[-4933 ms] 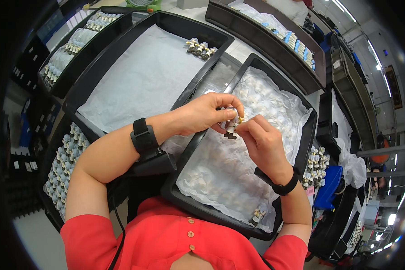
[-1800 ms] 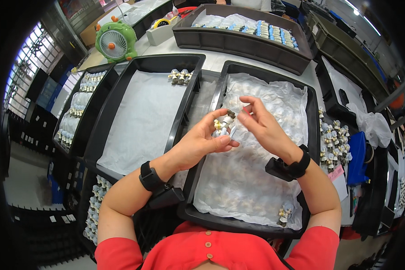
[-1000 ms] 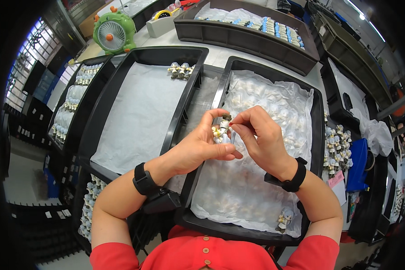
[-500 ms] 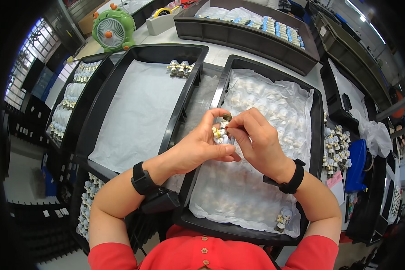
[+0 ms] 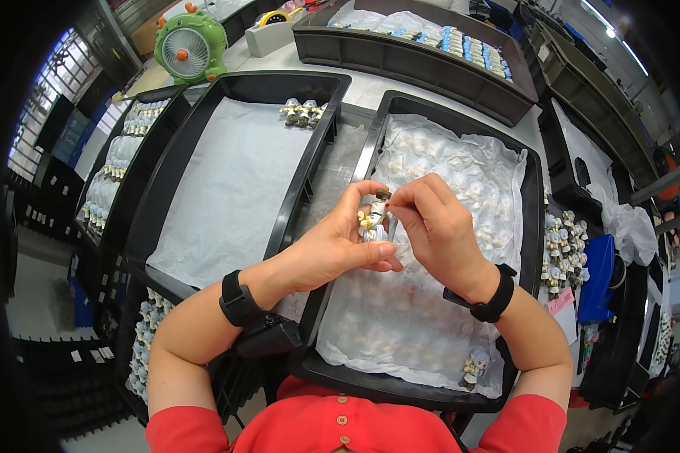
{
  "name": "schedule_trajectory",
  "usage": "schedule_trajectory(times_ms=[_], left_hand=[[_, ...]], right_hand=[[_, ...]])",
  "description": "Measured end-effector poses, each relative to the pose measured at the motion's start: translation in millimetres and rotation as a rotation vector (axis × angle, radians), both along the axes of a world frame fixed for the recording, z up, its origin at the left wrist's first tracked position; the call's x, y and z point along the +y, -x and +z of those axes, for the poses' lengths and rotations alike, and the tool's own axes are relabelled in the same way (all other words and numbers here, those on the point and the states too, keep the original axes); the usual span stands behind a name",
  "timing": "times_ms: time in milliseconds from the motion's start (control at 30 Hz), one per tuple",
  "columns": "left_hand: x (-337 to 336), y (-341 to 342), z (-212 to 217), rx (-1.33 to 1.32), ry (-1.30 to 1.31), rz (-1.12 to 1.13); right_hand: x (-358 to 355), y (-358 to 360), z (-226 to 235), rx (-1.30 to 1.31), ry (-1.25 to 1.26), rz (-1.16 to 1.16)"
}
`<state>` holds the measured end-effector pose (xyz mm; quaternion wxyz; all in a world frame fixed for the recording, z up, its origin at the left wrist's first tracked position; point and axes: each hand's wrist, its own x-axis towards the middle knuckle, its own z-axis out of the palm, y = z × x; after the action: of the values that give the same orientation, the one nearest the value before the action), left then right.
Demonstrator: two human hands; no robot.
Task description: The person assembles small cylindrical components by hand, picking them from a tray and joining them together. They use a red-handled tool to adjust or secure the parts before placing the finished units into a black tray lined with white paper. The process is repetitive, involving picking, joining, and placing individual units.
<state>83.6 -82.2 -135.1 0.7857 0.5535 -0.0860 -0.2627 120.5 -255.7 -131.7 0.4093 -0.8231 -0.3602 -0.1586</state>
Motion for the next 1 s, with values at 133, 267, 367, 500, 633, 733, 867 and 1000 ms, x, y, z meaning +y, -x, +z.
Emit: schedule_trajectory(times_ms=[133, 267, 367, 500, 633, 733, 867, 1000], left_hand=[[0.9, 0.4, -3.5, 0.014, 0.037, -0.014], [1.4, 0.1, -2.6, 0.029, 0.02, -0.02], [2.0, -0.5, -1.3, 0.033, 0.017, -0.016], [1.7, -0.6, -2.8, 0.02, 0.029, -0.018], [1.0, -0.5, -3.1, -0.006, 0.02, -0.021], [1.3, 0.0, -2.5, 0.006, 0.017, -0.019], [0.5, -0.2, -3.0, 0.018, 0.037, -0.024], [0.5, 0.0, -2.0, 0.021, 0.036, -0.015]], right_hand=[[0.2, 0.4, 3.7, -0.063, 0.013, 0.038], [-3.7, 2.5, 11.6, 0.023, -0.057, -0.051], [-2.0, 4.8, 11.8, 0.06, -0.049, -0.012], [-1.6, 4.4, 4.8, 0.043, -0.028, 0.012], [2.2, 5.7, 2.7, 0.022, 0.001, 0.034], [0.6, 3.6, 2.7, -0.004, 0.015, 0.008], [1.7, 4.6, 0.3, 0.001, 0.011, 0.035], [-1.0, 0.1, 8.3, -0.046, 0.031, -0.03]])
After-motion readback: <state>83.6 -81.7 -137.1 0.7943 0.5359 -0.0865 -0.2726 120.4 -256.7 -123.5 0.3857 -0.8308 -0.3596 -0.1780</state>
